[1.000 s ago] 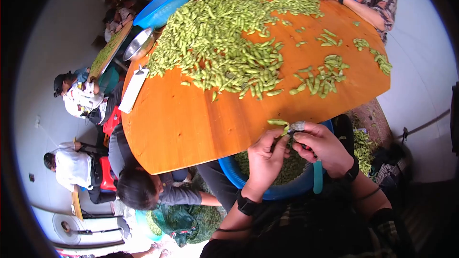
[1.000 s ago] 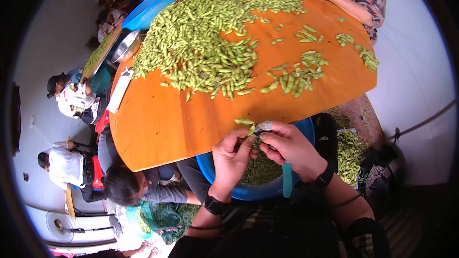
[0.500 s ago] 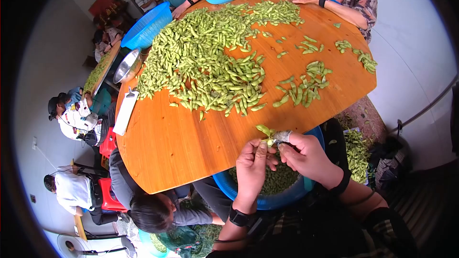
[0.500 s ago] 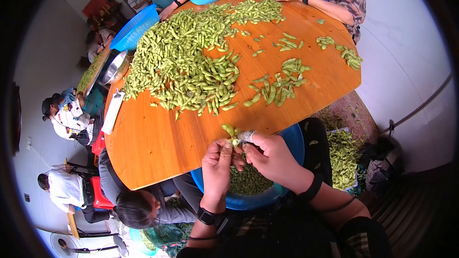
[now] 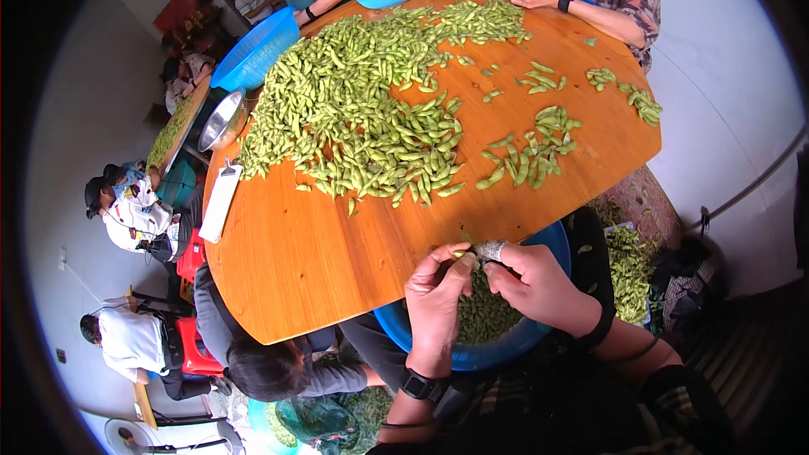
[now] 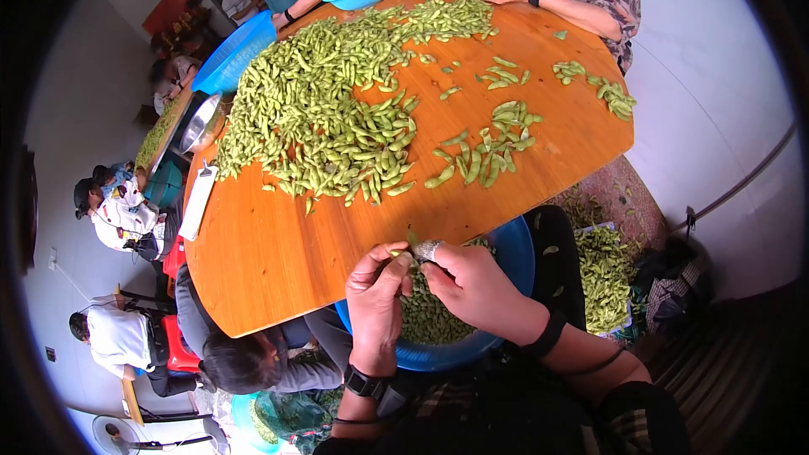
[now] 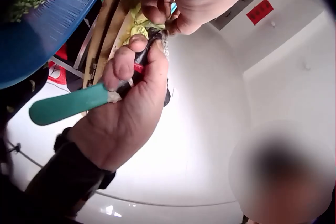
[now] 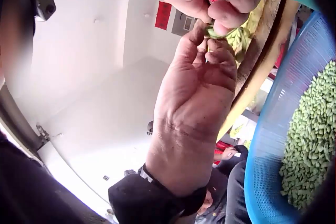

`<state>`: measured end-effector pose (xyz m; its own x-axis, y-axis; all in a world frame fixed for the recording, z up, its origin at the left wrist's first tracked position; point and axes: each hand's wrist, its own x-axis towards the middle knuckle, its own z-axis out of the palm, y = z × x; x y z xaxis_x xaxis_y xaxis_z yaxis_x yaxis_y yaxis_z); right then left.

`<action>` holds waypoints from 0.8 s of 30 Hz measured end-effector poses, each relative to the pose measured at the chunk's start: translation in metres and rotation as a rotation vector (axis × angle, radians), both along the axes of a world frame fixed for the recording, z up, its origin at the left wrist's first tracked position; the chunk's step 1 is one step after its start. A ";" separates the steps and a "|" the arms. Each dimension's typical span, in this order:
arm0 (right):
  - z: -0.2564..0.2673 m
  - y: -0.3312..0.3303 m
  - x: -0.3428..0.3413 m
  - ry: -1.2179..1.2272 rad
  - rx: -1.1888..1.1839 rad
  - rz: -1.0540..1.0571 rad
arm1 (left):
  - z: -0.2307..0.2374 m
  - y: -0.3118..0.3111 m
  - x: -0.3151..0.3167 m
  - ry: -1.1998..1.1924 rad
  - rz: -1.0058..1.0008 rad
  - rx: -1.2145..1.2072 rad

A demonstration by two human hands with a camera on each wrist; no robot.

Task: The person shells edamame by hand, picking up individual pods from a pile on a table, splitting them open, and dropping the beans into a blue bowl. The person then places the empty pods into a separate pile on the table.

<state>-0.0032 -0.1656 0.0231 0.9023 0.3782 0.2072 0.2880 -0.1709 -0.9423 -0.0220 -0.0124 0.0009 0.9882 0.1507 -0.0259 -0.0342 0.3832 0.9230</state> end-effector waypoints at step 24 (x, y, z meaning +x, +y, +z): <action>-0.008 -0.006 0.004 0.136 0.023 0.063 | -0.006 -0.001 -0.007 -0.287 0.029 1.130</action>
<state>0.0009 -0.1717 0.0146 0.8972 0.4315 0.0938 0.1668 -0.1346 -0.9768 -0.0290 -0.0133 -0.0055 0.9319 -0.0327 0.3613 -0.2926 -0.6565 0.6952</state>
